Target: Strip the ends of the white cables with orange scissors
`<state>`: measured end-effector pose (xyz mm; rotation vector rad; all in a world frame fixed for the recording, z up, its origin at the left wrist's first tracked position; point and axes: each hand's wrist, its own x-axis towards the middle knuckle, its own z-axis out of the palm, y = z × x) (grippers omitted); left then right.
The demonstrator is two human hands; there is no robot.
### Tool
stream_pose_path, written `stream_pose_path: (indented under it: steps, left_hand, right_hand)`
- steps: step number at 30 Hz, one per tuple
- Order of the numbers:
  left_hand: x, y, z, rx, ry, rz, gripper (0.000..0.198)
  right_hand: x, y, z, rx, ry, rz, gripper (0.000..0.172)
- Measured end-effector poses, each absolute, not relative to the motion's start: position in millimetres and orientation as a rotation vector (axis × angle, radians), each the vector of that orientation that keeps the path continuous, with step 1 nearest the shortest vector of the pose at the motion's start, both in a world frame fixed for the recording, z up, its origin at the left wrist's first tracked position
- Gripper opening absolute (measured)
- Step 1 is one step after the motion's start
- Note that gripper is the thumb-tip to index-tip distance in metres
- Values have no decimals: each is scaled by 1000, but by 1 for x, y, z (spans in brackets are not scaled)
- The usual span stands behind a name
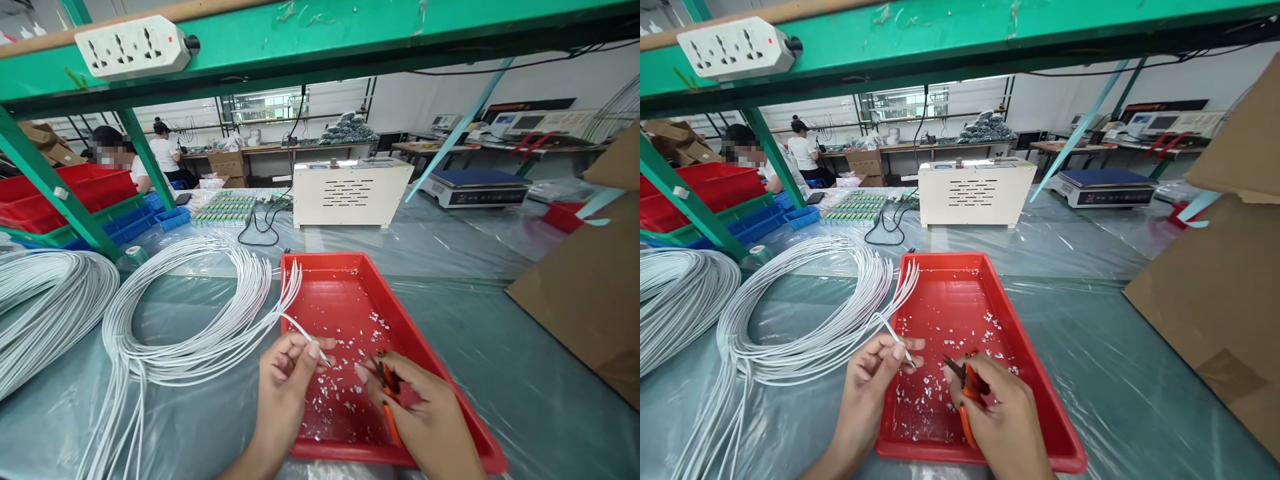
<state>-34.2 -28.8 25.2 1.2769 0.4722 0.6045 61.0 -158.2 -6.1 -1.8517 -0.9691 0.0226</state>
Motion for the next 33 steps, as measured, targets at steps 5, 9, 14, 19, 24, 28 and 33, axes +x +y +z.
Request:
stream_pose_path:
  steps: [5,9,14,19,24,28,33]
  left_hand:
    - [-34,-36,16,1370,477,641,13]
    - [-35,-42,11,1494,466,683,8]
    - [-37,-45,12,1667,402,743,7]
    - [-38,-47,13,1754,363,787,10]
    - [-39,-48,10,1846,343,803,11]
    - [-40,-48,9,1929,308,825,12]
    - [-41,-49,9,2000,274,858,13]
  right_hand:
    - [50,-153,0,-1614,-803,283,13]
    - [47,-151,-1,-1543,-716,250,6]
    - [44,-151,2,-1507,-729,180,3]
    - [45,-151,2,-1506,-773,168,5]
    - [44,-151,2,-1540,-775,174,6]
    - [42,-151,3,-1542,-745,152,5]
    - [39,-150,2,-1552,-697,121,4]
